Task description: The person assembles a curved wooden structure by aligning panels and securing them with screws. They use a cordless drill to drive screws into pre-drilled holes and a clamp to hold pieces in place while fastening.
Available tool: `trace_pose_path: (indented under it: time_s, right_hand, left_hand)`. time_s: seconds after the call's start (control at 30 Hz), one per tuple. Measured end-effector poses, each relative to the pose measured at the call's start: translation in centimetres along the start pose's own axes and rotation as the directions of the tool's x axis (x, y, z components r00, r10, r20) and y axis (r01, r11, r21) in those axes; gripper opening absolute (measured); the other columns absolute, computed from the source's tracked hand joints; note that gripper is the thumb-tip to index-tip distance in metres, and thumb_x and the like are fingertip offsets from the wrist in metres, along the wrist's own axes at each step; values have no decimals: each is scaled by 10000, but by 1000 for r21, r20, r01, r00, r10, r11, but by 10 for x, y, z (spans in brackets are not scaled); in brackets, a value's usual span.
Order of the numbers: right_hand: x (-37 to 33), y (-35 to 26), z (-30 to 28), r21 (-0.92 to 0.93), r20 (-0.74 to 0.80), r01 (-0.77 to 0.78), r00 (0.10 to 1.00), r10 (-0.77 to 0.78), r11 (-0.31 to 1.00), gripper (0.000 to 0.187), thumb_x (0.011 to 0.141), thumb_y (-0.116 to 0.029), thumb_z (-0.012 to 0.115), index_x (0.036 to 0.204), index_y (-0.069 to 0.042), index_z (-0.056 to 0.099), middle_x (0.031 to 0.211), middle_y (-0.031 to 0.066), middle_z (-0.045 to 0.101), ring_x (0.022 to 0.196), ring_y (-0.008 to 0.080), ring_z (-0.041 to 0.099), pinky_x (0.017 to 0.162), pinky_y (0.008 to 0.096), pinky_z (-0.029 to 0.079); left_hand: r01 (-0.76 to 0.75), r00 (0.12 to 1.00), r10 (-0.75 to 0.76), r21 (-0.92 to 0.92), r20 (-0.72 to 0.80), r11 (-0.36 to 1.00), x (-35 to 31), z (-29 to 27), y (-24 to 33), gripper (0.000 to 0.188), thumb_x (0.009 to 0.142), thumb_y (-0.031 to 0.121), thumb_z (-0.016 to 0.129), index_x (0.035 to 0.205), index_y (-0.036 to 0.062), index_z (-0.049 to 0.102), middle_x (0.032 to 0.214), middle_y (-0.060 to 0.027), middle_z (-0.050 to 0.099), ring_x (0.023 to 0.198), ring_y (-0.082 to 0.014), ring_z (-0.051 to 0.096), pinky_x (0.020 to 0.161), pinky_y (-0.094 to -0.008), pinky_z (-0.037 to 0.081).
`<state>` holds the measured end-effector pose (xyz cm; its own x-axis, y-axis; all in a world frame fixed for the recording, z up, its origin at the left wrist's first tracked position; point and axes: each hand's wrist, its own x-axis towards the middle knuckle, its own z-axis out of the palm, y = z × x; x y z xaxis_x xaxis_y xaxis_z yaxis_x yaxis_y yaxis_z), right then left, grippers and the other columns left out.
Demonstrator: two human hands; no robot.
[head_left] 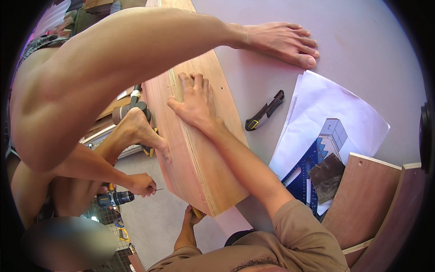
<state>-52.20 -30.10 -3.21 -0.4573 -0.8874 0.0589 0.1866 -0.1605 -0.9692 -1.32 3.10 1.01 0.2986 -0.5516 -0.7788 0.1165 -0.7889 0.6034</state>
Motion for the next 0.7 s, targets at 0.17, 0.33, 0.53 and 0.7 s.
trace_pose_path:
  time_s: [0.17, 0.33, 0.53, 0.7]
  right_hand:
    - [1, 0, 2, 18, -42, 29, 999, -29, 999, 812, 815, -417, 762, 1480, -1, 554, 1398, 262, 500, 1352, 441, 449, 1172, 568, 346]
    - [1, 7, 7, 46, -86, 77, 994, -73, 996, 790, 826, -387, 763, 1492, -10, 566, 1409, 286, 508, 1362, 451, 447, 1175, 574, 340]
    - [4, 12, 13, -45, 13, 131, 991, -131, 990, 831, 875, -411, 724, 1607, -81, 509, 1596, 306, 433, 1491, 483, 364, 1261, 612, 242]
    - [12, 16, 10, -95, 87, 156, 985, -148, 983, 859, 910, -449, 665, 1662, -95, 446, 1698, 277, 353, 1565, 466, 302, 1300, 576, 206]
  left_hand:
    - [12, 1000, -12, -3, -27, 1000, 0, 6, 1, 836, 708, 554, 926, 1405, 196, 636, 1259, -54, 742, 1248, -284, 658, 1159, -625, 456]
    - [-15, 1000, 16, -44, 12, 999, 6, 3, 0, 895, 699, 525, 934, 1462, 189, 612, 1421, -66, 688, 1350, -316, 614, 1172, -629, 446]
    - [-10, 1000, 10, -5, -18, 1000, 3, 13, -1, 908, 698, 541, 904, 1479, 188, 605, 1490, -81, 650, 1417, -344, 564, 1223, -630, 390]
    - [-27, 993, 28, -10, 115, 1000, 2, 25, -1, 898, 710, 549, 874, 1469, 153, 603, 1449, -90, 640, 1436, -394, 531, 1252, -658, 356]
